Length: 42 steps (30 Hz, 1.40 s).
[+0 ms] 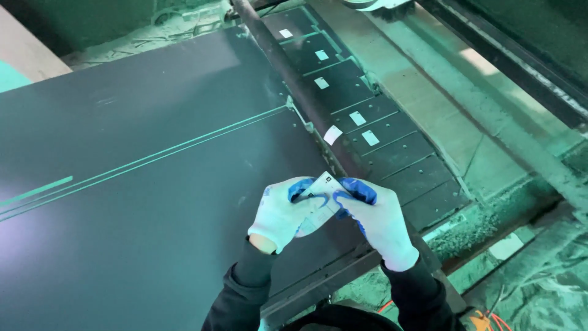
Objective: Peeling adhesive labels from a strip and applying them to specific locations on large grey panels.
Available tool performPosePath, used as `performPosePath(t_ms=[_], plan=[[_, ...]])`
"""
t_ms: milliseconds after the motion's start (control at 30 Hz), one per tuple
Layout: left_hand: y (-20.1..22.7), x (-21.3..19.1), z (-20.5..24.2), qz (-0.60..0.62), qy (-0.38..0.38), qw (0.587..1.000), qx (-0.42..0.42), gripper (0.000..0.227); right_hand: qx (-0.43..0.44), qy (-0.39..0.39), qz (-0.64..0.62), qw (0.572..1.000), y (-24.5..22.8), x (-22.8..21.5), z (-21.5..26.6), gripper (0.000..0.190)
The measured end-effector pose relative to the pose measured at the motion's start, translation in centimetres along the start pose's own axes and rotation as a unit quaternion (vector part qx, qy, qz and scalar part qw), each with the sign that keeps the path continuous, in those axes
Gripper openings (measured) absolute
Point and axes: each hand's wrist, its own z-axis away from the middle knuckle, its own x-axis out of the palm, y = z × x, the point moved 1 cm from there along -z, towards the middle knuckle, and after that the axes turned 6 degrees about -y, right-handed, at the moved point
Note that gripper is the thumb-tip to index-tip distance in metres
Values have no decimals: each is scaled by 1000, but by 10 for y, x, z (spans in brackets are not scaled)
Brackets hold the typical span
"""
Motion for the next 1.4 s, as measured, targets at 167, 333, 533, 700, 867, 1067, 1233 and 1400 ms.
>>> performPosePath(t_ms=[167, 333, 533, 700, 867, 1067, 1233, 1400], plan=[[-13, 8, -15, -43, -8, 998, -38, 38, 11, -1, 60, 998, 10, -17, 2, 24], [7, 24, 2, -91, -10, 986, -143, 41, 31, 21, 89, 995, 9, -31, 13, 20], [-28, 57, -30, -378, -55, 915, -129, 17, 54, 14, 242, 969, 36, -53, 23, 30], [-71, 87, -56, -379, -67, 914, -130, 44, 60, 43, 292, 953, 51, -82, 18, 31], [-60, 96, -58, -299, -114, 941, -112, 52, 60, 44, 196, 978, 68, -123, 3, 29], [-86, 84, -62, -262, -119, 955, -72, 62, -2, 89, -14, 996, 135, -239, -85, 9], [-106, 70, -69, -272, -92, 956, -68, 71, 100, 152, -500, 847, 279, -301, -189, 35], [-126, 56, -76, -322, -69, 934, -139, 68, 187, -33, -812, 553, 375, -339, -257, 43]])
